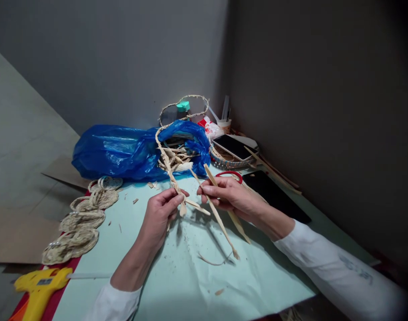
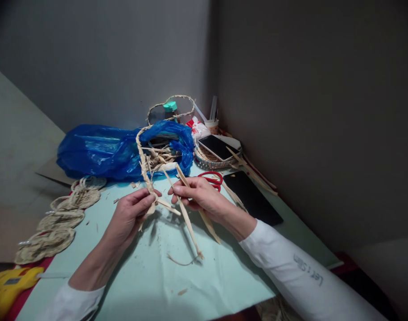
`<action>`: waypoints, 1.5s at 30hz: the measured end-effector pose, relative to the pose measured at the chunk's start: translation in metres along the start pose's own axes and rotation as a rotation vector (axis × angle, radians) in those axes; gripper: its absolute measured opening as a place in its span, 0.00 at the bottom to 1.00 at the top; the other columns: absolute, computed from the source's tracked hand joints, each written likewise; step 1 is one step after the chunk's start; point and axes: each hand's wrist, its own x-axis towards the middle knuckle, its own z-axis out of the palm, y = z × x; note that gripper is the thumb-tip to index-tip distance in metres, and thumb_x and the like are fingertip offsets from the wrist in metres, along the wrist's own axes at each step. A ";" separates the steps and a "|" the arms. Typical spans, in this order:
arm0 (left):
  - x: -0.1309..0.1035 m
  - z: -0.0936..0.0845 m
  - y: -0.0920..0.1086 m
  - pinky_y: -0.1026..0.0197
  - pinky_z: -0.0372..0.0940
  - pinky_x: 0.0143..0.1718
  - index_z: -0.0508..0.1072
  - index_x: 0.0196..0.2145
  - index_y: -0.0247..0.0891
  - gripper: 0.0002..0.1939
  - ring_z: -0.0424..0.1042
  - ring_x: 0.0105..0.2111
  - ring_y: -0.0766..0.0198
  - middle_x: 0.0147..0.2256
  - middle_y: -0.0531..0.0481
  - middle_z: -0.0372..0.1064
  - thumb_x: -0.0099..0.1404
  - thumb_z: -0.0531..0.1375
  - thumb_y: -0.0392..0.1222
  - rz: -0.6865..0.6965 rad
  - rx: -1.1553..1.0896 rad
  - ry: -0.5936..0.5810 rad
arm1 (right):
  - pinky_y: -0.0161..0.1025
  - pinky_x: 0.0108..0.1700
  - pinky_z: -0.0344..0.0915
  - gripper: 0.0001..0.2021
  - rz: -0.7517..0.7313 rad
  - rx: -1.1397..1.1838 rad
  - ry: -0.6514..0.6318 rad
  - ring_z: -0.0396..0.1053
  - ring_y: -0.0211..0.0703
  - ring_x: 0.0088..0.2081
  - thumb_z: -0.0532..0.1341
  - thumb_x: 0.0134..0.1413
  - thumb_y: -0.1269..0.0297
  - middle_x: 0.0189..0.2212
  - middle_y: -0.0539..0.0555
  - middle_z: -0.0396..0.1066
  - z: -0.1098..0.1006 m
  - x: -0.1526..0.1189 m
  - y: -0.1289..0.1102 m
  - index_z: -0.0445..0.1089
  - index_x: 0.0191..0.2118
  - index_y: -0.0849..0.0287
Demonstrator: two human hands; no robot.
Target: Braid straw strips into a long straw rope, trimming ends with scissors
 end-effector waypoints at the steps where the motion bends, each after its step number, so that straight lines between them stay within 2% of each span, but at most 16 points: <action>1: 0.001 -0.001 0.000 0.67 0.38 0.19 0.77 0.35 0.34 0.14 0.43 0.18 0.74 0.18 0.59 0.49 0.56 0.66 0.47 0.012 0.007 0.015 | 0.29 0.21 0.43 0.15 0.004 -0.007 -0.003 0.53 0.28 0.22 0.69 0.46 0.57 0.28 0.51 0.70 0.000 0.001 0.001 0.72 0.35 0.63; 9: -0.001 -0.002 0.002 0.68 0.41 0.19 0.77 0.35 0.34 0.14 0.46 0.19 0.75 0.20 0.57 0.54 0.56 0.66 0.47 0.013 0.001 0.017 | 0.30 0.19 0.42 0.16 -0.027 -0.152 -0.087 0.52 0.28 0.19 0.67 0.48 0.54 0.25 0.52 0.72 -0.001 0.005 0.013 0.70 0.31 0.64; 15: -0.001 0.000 0.000 0.68 0.38 0.18 0.75 0.33 0.33 0.13 0.44 0.18 0.76 0.20 0.58 0.54 0.55 0.67 0.46 -0.024 -0.076 -0.042 | 0.32 0.20 0.41 0.16 -0.064 -0.295 -0.147 0.47 0.27 0.18 0.65 0.51 0.52 0.21 0.48 0.67 0.003 0.001 0.011 0.69 0.28 0.63; 20: -0.003 0.003 0.000 0.68 0.37 0.18 0.73 0.33 0.33 0.13 0.44 0.17 0.77 0.20 0.58 0.55 0.54 0.67 0.44 -0.073 -0.168 -0.113 | 0.32 0.22 0.43 0.19 -0.095 -0.417 -0.239 0.45 0.28 0.18 0.63 0.54 0.51 0.16 0.44 0.57 0.005 -0.002 0.011 0.67 0.24 0.63; 23: -0.004 0.004 0.001 0.69 0.37 0.17 0.72 0.31 0.33 0.12 0.42 0.17 0.77 0.19 0.60 0.52 0.53 0.67 0.43 -0.062 -0.195 -0.118 | 0.32 0.22 0.44 0.20 -0.123 -0.551 -0.237 0.48 0.30 0.19 0.59 0.57 0.49 0.18 0.45 0.57 -0.001 -0.003 0.004 0.70 0.27 0.63; 25: -0.004 0.004 0.002 0.69 0.37 0.17 0.71 0.30 0.33 0.11 0.42 0.17 0.77 0.19 0.61 0.49 0.53 0.67 0.42 -0.041 -0.206 -0.110 | 0.33 0.24 0.47 0.20 -0.215 -0.720 -0.045 0.53 0.32 0.21 0.56 0.59 0.48 0.21 0.48 0.62 -0.013 -0.007 -0.008 0.71 0.31 0.62; 27: -0.004 0.004 0.003 0.69 0.37 0.17 0.71 0.29 0.33 0.11 0.42 0.17 0.77 0.19 0.61 0.48 0.54 0.67 0.41 -0.026 -0.215 -0.112 | 0.34 0.26 0.50 0.19 -0.354 -0.972 0.323 0.58 0.36 0.24 0.54 0.61 0.50 0.24 0.52 0.66 -0.032 -0.012 -0.025 0.71 0.33 0.62; 28: -0.005 0.004 0.004 0.69 0.38 0.17 0.71 0.29 0.33 0.11 0.42 0.17 0.77 0.20 0.60 0.49 0.54 0.67 0.41 -0.022 -0.218 -0.118 | 0.36 0.27 0.51 0.18 -0.367 -1.137 0.518 0.59 0.37 0.24 0.53 0.62 0.52 0.24 0.53 0.66 -0.042 -0.015 -0.033 0.71 0.33 0.62; 30: -0.006 0.004 0.004 0.70 0.38 0.17 0.71 0.29 0.33 0.11 0.43 0.17 0.77 0.20 0.60 0.50 0.54 0.67 0.42 -0.019 -0.221 -0.137 | 0.39 0.29 0.52 0.13 -0.261 -1.480 0.839 0.63 0.44 0.26 0.56 0.61 0.57 0.26 0.58 0.69 -0.061 -0.018 -0.046 0.71 0.38 0.63; 32: -0.007 0.004 0.005 0.69 0.38 0.17 0.71 0.29 0.33 0.11 0.43 0.17 0.77 0.20 0.60 0.51 0.54 0.67 0.42 -0.012 -0.221 -0.145 | 0.43 0.35 0.58 0.14 -0.304 -1.650 0.930 0.68 0.54 0.38 0.59 0.58 0.62 0.38 0.67 0.72 -0.069 -0.019 -0.050 0.70 0.46 0.65; 34: -0.008 0.004 0.005 0.69 0.39 0.17 0.72 0.29 0.33 0.11 0.44 0.17 0.78 0.20 0.60 0.51 0.54 0.67 0.42 0.000 -0.211 -0.140 | 0.47 0.45 0.61 0.17 -0.502 -1.566 0.832 0.65 0.59 0.49 0.59 0.57 0.63 0.49 0.69 0.69 -0.061 -0.017 -0.045 0.68 0.50 0.66; 36: -0.008 0.005 0.004 0.70 0.41 0.17 0.72 0.30 0.33 0.11 0.46 0.17 0.77 0.21 0.59 0.54 0.54 0.67 0.43 0.024 -0.194 -0.125 | 0.44 0.48 0.62 0.15 -0.616 -1.244 0.550 0.68 0.52 0.48 0.57 0.60 0.59 0.48 0.62 0.71 -0.038 -0.014 -0.032 0.70 0.48 0.62; 38: -0.008 0.006 0.003 0.70 0.48 0.19 0.73 0.32 0.33 0.11 0.54 0.19 0.76 0.23 0.57 0.60 0.55 0.67 0.44 0.047 -0.183 -0.129 | 0.39 0.43 0.64 0.14 -0.463 -0.965 0.130 0.70 0.46 0.43 0.56 0.61 0.55 0.43 0.56 0.73 -0.010 -0.011 -0.014 0.70 0.46 0.58; 40: -0.008 0.006 0.001 0.68 0.57 0.25 0.74 0.33 0.34 0.12 0.63 0.23 0.71 0.27 0.53 0.67 0.56 0.66 0.44 0.066 -0.172 -0.147 | 0.35 0.36 0.63 0.13 -0.354 -0.790 -0.124 0.68 0.41 0.34 0.56 0.61 0.54 0.34 0.52 0.72 0.013 -0.009 0.004 0.69 0.38 0.58; 42: -0.008 0.006 -0.001 0.65 0.62 0.30 0.74 0.34 0.34 0.12 0.68 0.28 0.66 0.30 0.50 0.70 0.56 0.66 0.45 0.078 -0.142 -0.148 | 0.33 0.32 0.60 0.15 -0.248 -0.616 -0.244 0.64 0.37 0.29 0.53 0.64 0.55 0.28 0.51 0.68 0.025 -0.007 0.018 0.66 0.33 0.60; 45: -0.010 0.004 -0.002 0.65 0.61 0.29 0.76 0.36 0.34 0.12 0.68 0.28 0.65 0.29 0.50 0.69 0.58 0.65 0.46 0.078 -0.094 -0.148 | 0.31 0.24 0.53 0.15 -0.119 -0.433 -0.234 0.55 0.31 0.23 0.53 0.64 0.53 0.25 0.48 0.61 0.026 -0.006 0.026 0.63 0.32 0.61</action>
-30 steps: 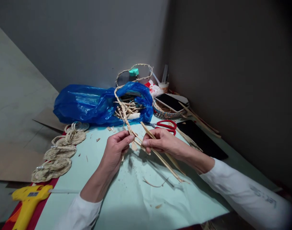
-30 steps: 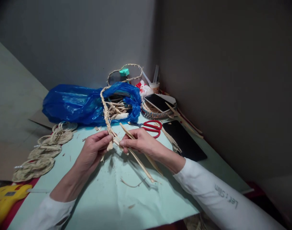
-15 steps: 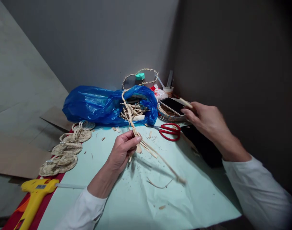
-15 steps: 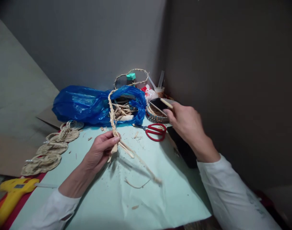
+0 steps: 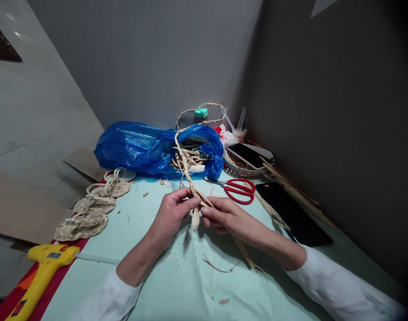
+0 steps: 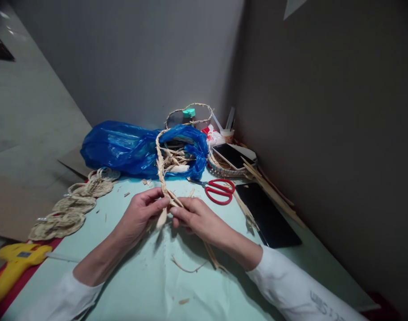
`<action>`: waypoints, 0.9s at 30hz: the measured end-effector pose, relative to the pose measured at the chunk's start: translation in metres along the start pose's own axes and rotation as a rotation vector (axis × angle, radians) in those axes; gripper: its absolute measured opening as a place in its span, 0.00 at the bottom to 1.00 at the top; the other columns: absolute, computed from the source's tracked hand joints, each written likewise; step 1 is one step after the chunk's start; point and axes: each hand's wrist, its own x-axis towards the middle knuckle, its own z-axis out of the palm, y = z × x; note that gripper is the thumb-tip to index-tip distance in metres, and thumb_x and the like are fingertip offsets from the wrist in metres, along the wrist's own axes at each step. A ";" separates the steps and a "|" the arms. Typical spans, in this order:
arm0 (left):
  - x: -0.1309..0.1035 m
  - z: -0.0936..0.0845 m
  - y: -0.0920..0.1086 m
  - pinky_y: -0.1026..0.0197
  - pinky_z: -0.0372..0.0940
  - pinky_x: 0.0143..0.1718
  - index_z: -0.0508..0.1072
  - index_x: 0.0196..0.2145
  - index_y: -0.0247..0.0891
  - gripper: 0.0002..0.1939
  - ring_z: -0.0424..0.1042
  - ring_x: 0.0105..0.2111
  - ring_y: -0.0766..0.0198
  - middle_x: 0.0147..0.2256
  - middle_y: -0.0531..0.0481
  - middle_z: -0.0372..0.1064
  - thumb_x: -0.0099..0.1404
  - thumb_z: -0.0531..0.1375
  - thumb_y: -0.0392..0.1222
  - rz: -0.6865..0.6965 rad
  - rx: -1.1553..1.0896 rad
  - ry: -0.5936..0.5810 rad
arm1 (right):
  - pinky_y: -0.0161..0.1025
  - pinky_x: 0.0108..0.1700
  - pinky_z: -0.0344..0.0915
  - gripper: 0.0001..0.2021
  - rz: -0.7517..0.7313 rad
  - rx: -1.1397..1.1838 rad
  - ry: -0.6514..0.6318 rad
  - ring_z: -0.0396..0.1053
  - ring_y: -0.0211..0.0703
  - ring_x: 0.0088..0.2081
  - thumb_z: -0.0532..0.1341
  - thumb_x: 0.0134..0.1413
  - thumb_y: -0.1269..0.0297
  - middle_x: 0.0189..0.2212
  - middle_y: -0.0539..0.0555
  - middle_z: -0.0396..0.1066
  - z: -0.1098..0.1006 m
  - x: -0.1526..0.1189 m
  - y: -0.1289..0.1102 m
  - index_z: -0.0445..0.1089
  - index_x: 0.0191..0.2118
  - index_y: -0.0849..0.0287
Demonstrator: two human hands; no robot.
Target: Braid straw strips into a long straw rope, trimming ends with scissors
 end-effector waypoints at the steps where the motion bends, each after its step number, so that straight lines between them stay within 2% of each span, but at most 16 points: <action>1: -0.001 -0.001 0.000 0.66 0.60 0.28 0.76 0.38 0.34 0.13 0.67 0.27 0.66 0.27 0.50 0.69 0.59 0.64 0.46 -0.007 0.009 -0.010 | 0.31 0.23 0.50 0.15 0.032 0.031 0.014 0.52 0.31 0.22 0.54 0.63 0.53 0.25 0.47 0.59 -0.001 -0.001 0.001 0.63 0.33 0.60; 5: -0.005 -0.005 0.004 0.68 0.52 0.22 0.77 0.43 0.35 0.17 0.60 0.22 0.71 0.25 0.51 0.67 0.60 0.63 0.48 -0.047 0.022 -0.053 | 0.31 0.22 0.45 0.16 0.073 0.065 0.046 0.46 0.31 0.22 0.54 0.62 0.50 0.23 0.45 0.51 -0.006 -0.004 -0.001 0.63 0.34 0.59; 9: -0.008 -0.006 0.007 0.68 0.50 0.21 0.77 0.45 0.35 0.18 0.58 0.21 0.72 0.28 0.48 0.70 0.60 0.63 0.48 -0.075 0.028 -0.093 | 0.33 0.22 0.44 0.21 0.028 -0.005 0.070 0.45 0.33 0.21 0.45 0.66 0.48 0.21 0.45 0.49 -0.007 -0.006 -0.004 0.64 0.33 0.59; 12: -0.008 -0.005 0.009 0.67 0.50 0.22 0.77 0.45 0.36 0.17 0.59 0.23 0.70 0.31 0.47 0.71 0.60 0.62 0.46 -0.043 0.059 -0.108 | 0.35 0.26 0.50 0.22 -0.063 -0.217 0.151 0.52 0.35 0.24 0.42 0.68 0.52 0.22 0.47 0.55 -0.005 -0.007 -0.005 0.62 0.31 0.59; 15: -0.008 -0.006 0.010 0.67 0.47 0.21 0.77 0.45 0.37 0.16 0.55 0.21 0.72 0.30 0.47 0.72 0.60 0.62 0.45 -0.019 0.097 -0.071 | 0.37 0.31 0.52 0.17 -0.091 -0.491 0.306 0.59 0.38 0.25 0.44 0.68 0.56 0.22 0.48 0.62 -0.003 -0.009 -0.004 0.59 0.30 0.57; 17: -0.008 -0.007 0.012 0.67 0.45 0.19 0.77 0.45 0.37 0.16 0.52 0.19 0.73 0.29 0.47 0.73 0.60 0.63 0.44 -0.009 0.108 -0.028 | 0.37 0.30 0.51 0.14 -0.134 -0.626 0.416 0.59 0.39 0.25 0.45 0.68 0.59 0.23 0.48 0.64 -0.001 -0.011 -0.003 0.59 0.31 0.57; 19: -0.008 -0.007 0.014 0.67 0.45 0.19 0.78 0.43 0.37 0.14 0.51 0.18 0.73 0.29 0.47 0.74 0.60 0.63 0.44 0.004 0.120 0.010 | 0.38 0.31 0.51 0.12 -0.251 -0.752 0.501 0.58 0.40 0.27 0.46 0.66 0.63 0.24 0.50 0.64 0.001 -0.012 -0.004 0.59 0.31 0.57; 21: -0.008 -0.006 0.015 0.67 0.48 0.19 0.78 0.42 0.38 0.13 0.54 0.18 0.73 0.29 0.48 0.75 0.59 0.63 0.42 0.018 0.128 0.048 | 0.39 0.33 0.51 0.13 -0.386 -0.886 0.564 0.57 0.41 0.29 0.48 0.65 0.65 0.26 0.52 0.63 0.003 -0.014 -0.006 0.60 0.28 0.58; 23: -0.008 -0.005 0.016 0.68 0.54 0.22 0.78 0.42 0.37 0.13 0.62 0.21 0.71 0.30 0.47 0.76 0.58 0.64 0.40 0.038 0.123 0.084 | 0.40 0.35 0.50 0.13 -0.470 -1.006 0.593 0.56 0.42 0.30 0.50 0.62 0.66 0.26 0.54 0.62 0.005 -0.014 -0.008 0.63 0.26 0.59; 25: -0.008 -0.002 0.017 0.67 0.61 0.29 0.79 0.40 0.36 0.12 0.70 0.29 0.66 0.32 0.46 0.76 0.57 0.64 0.38 0.065 0.115 0.111 | 0.40 0.34 0.48 0.13 -0.476 -1.085 0.578 0.55 0.42 0.29 0.51 0.61 0.67 0.25 0.54 0.62 0.007 -0.014 -0.007 0.64 0.26 0.59; 27: -0.009 0.001 0.017 0.64 0.65 0.37 0.80 0.39 0.36 0.11 0.72 0.36 0.61 0.34 0.46 0.76 0.56 0.65 0.38 0.098 0.111 0.134 | 0.41 0.34 0.47 0.13 -0.443 -1.121 0.529 0.55 0.41 0.28 0.51 0.61 0.67 0.23 0.53 0.62 0.009 -0.013 -0.005 0.65 0.26 0.60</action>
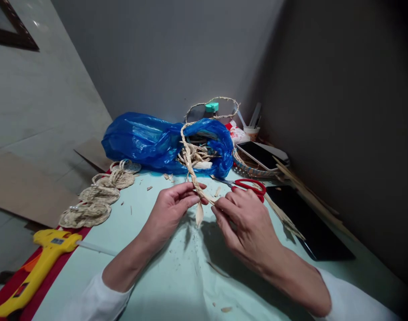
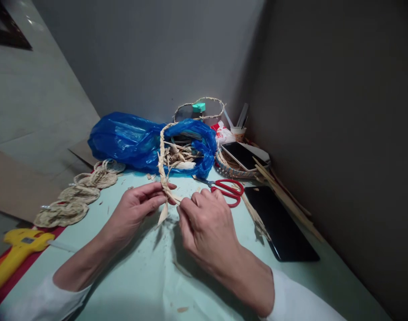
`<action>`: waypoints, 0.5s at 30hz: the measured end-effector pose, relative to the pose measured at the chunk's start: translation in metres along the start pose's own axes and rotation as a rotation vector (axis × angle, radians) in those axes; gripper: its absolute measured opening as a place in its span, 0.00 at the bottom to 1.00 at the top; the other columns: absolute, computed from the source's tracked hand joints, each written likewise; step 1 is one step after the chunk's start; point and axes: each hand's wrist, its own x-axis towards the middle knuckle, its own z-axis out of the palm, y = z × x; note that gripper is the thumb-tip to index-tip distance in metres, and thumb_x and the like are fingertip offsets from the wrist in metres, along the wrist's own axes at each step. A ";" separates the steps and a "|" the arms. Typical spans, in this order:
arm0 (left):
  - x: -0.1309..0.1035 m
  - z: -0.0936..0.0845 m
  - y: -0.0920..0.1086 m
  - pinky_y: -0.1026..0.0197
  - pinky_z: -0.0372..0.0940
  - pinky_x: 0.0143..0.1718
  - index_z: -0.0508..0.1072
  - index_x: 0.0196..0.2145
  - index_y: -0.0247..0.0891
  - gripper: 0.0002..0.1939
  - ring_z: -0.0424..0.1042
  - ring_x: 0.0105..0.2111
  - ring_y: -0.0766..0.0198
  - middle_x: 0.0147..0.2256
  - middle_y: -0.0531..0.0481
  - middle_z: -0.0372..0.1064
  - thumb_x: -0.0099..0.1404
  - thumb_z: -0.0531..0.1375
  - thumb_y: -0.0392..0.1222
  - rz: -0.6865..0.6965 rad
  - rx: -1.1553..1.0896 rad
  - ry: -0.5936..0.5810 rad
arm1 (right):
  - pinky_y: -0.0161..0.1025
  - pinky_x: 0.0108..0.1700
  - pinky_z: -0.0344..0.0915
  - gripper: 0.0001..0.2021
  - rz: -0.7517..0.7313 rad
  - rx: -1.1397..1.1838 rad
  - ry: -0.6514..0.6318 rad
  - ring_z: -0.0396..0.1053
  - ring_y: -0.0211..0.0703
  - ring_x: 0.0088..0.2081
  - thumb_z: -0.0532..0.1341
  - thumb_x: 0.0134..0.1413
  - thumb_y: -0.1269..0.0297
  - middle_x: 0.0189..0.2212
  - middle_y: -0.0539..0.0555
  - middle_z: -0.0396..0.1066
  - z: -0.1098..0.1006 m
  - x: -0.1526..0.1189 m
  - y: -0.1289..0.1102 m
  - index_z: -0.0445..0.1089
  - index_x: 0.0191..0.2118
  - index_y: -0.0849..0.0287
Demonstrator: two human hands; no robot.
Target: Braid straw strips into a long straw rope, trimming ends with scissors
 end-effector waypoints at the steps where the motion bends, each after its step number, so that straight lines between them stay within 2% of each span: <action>1: -0.001 0.001 0.000 0.62 0.65 0.40 0.80 0.38 0.36 0.11 0.72 0.38 0.60 0.34 0.47 0.76 0.56 0.65 0.38 0.008 -0.001 0.012 | 0.41 0.34 0.47 0.13 0.007 0.000 -0.028 0.54 0.40 0.27 0.51 0.61 0.68 0.22 0.52 0.62 0.002 -0.001 0.000 0.64 0.25 0.60; 5: -0.003 0.003 0.000 0.61 0.67 0.43 0.80 0.39 0.38 0.12 0.73 0.40 0.58 0.33 0.48 0.76 0.56 0.65 0.39 -0.023 -0.007 0.027 | 0.40 0.34 0.47 0.14 0.061 0.047 -0.112 0.54 0.38 0.24 0.51 0.61 0.68 0.19 0.51 0.62 0.007 -0.003 0.002 0.63 0.24 0.60; 9: -0.003 0.005 -0.004 0.62 0.67 0.42 0.80 0.38 0.38 0.12 0.74 0.37 0.61 0.37 0.47 0.77 0.54 0.67 0.39 -0.031 -0.054 0.012 | 0.38 0.32 0.48 0.14 0.096 0.128 -0.220 0.55 0.37 0.22 0.49 0.63 0.67 0.20 0.51 0.66 0.010 -0.005 0.001 0.67 0.29 0.60; 15: -0.002 0.008 -0.010 0.62 0.67 0.38 0.79 0.33 0.35 0.11 0.73 0.32 0.62 0.31 0.48 0.77 0.49 0.69 0.38 -0.076 -0.053 0.078 | 0.37 0.30 0.50 0.12 0.069 0.171 -0.306 0.56 0.38 0.21 0.48 0.60 0.68 0.19 0.51 0.67 0.013 -0.007 -0.002 0.66 0.29 0.60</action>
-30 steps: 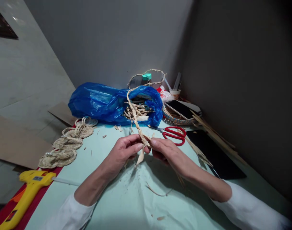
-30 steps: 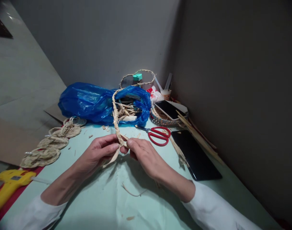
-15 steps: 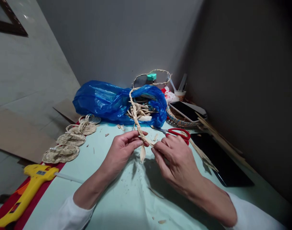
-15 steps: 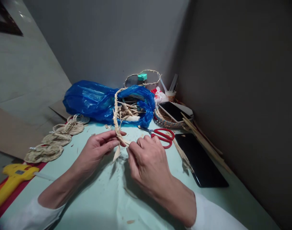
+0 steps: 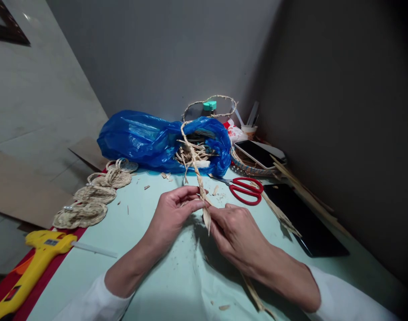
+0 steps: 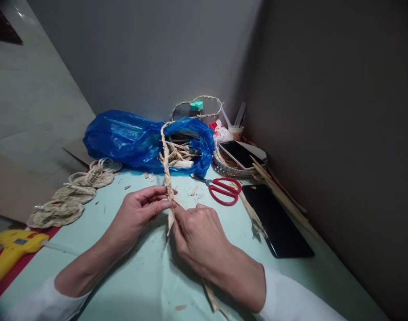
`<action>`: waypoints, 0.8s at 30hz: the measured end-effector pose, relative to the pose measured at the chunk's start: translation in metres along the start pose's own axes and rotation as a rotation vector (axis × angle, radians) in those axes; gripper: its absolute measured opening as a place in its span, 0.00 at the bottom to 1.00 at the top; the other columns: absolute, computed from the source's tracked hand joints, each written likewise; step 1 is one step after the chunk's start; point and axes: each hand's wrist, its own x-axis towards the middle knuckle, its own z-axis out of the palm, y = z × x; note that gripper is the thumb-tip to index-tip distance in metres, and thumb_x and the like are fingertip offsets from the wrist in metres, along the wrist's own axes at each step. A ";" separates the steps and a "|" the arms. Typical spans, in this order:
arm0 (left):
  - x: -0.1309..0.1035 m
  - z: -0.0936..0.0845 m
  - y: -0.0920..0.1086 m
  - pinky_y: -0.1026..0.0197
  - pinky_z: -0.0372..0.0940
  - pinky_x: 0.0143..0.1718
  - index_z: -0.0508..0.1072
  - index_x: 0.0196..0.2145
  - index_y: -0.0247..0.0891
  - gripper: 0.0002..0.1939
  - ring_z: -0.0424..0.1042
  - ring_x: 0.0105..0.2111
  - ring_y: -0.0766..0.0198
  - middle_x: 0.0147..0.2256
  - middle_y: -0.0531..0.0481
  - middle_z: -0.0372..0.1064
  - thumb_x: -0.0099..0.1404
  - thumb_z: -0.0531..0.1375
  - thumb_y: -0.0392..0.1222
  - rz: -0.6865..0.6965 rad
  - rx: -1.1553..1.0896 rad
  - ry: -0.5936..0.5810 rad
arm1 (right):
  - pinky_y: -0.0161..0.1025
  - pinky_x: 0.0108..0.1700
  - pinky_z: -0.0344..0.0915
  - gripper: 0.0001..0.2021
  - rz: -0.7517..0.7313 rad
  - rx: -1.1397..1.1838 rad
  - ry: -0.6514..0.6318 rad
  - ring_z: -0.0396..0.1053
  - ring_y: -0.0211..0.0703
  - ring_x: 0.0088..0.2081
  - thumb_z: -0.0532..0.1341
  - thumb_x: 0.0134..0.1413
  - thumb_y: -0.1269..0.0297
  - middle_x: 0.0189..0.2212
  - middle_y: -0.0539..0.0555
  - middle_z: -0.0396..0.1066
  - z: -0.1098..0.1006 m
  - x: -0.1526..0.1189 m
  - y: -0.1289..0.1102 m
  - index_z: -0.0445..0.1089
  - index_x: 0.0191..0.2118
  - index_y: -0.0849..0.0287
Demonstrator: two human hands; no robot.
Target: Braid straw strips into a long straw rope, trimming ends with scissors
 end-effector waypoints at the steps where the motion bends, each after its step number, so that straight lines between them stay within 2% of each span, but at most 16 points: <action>1: 0.000 0.000 0.000 0.63 0.67 0.38 0.79 0.32 0.35 0.11 0.73 0.32 0.63 0.31 0.48 0.77 0.49 0.70 0.37 -0.002 -0.003 0.007 | 0.37 0.30 0.50 0.11 -0.007 0.011 -0.006 0.57 0.38 0.21 0.49 0.59 0.69 0.19 0.51 0.66 -0.002 0.000 -0.001 0.66 0.29 0.60; 3: 0.001 -0.002 -0.001 0.64 0.66 0.38 0.78 0.33 0.34 0.11 0.73 0.32 0.64 0.32 0.48 0.77 0.49 0.69 0.37 -0.002 -0.015 -0.001 | 0.37 0.30 0.52 0.10 -0.022 0.042 0.026 0.59 0.38 0.22 0.52 0.57 0.69 0.19 0.51 0.66 -0.008 0.001 -0.001 0.65 0.27 0.59; 5: 0.001 -0.003 -0.001 0.65 0.66 0.39 0.78 0.34 0.34 0.10 0.73 0.34 0.64 0.35 0.47 0.77 0.51 0.68 0.37 0.003 -0.028 -0.030 | 0.38 0.33 0.56 0.08 -0.003 0.083 0.159 0.63 0.41 0.26 0.53 0.56 0.68 0.24 0.53 0.69 -0.016 0.003 0.000 0.67 0.29 0.59; 7: 0.001 -0.004 -0.001 0.64 0.65 0.40 0.78 0.36 0.34 0.11 0.73 0.37 0.63 0.37 0.46 0.77 0.53 0.67 0.37 0.009 -0.040 -0.072 | 0.40 0.39 0.59 0.08 0.065 0.150 0.292 0.68 0.45 0.34 0.54 0.58 0.66 0.33 0.56 0.73 -0.023 0.006 0.001 0.69 0.36 0.59; 8: 0.001 -0.004 -0.001 0.64 0.65 0.40 0.78 0.37 0.35 0.11 0.73 0.37 0.63 0.38 0.45 0.77 0.54 0.67 0.37 0.010 -0.043 -0.094 | 0.40 0.42 0.60 0.09 0.101 0.200 0.306 0.69 0.46 0.39 0.54 0.59 0.63 0.37 0.57 0.73 -0.025 0.007 0.002 0.70 0.40 0.59; 10: 0.000 -0.003 0.000 0.64 0.65 0.40 0.78 0.37 0.35 0.11 0.73 0.37 0.62 0.37 0.46 0.77 0.54 0.67 0.38 0.012 -0.033 -0.117 | 0.39 0.41 0.61 0.11 0.134 0.324 0.184 0.69 0.45 0.40 0.53 0.63 0.59 0.39 0.56 0.73 -0.027 0.010 0.004 0.70 0.43 0.57; 12: 0.000 -0.002 0.002 0.63 0.65 0.39 0.78 0.35 0.35 0.10 0.73 0.35 0.62 0.35 0.47 0.76 0.53 0.67 0.37 0.022 0.008 -0.102 | 0.36 0.35 0.60 0.13 0.136 0.405 0.027 0.68 0.41 0.33 0.51 0.65 0.58 0.32 0.52 0.72 -0.025 0.011 0.004 0.70 0.38 0.57; 13: -0.001 -0.002 0.003 0.63 0.65 0.39 0.78 0.34 0.35 0.09 0.72 0.34 0.63 0.34 0.47 0.76 0.53 0.66 0.37 0.031 0.039 -0.088 | 0.35 0.32 0.58 0.15 0.139 0.410 -0.010 0.65 0.39 0.29 0.50 0.66 0.58 0.28 0.50 0.70 -0.024 0.011 0.004 0.68 0.33 0.58; 15: -0.001 -0.001 0.004 0.63 0.65 0.37 0.78 0.33 0.35 0.07 0.72 0.32 0.63 0.32 0.48 0.76 0.53 0.65 0.35 0.053 0.117 -0.064 | 0.34 0.29 0.53 0.16 0.156 0.367 0.000 0.60 0.36 0.25 0.50 0.66 0.60 0.23 0.48 0.66 -0.021 0.011 0.003 0.64 0.27 0.59; 19: -0.003 0.000 0.003 0.64 0.63 0.34 0.76 0.27 0.35 0.02 0.71 0.30 0.63 0.28 0.50 0.75 0.55 0.63 0.34 0.108 0.284 -0.031 | 0.35 0.28 0.50 0.14 0.150 0.303 0.041 0.57 0.35 0.24 0.52 0.64 0.62 0.22 0.48 0.63 -0.017 0.010 0.001 0.63 0.27 0.59; 24: -0.008 0.006 0.001 0.62 0.63 0.36 0.77 0.28 0.37 0.04 0.73 0.31 0.60 0.29 0.50 0.76 0.55 0.61 0.33 0.159 0.427 0.058 | 0.35 0.27 0.50 0.14 0.167 0.271 0.089 0.57 0.36 0.22 0.53 0.62 0.63 0.19 0.48 0.61 -0.015 0.008 -0.003 0.61 0.25 0.58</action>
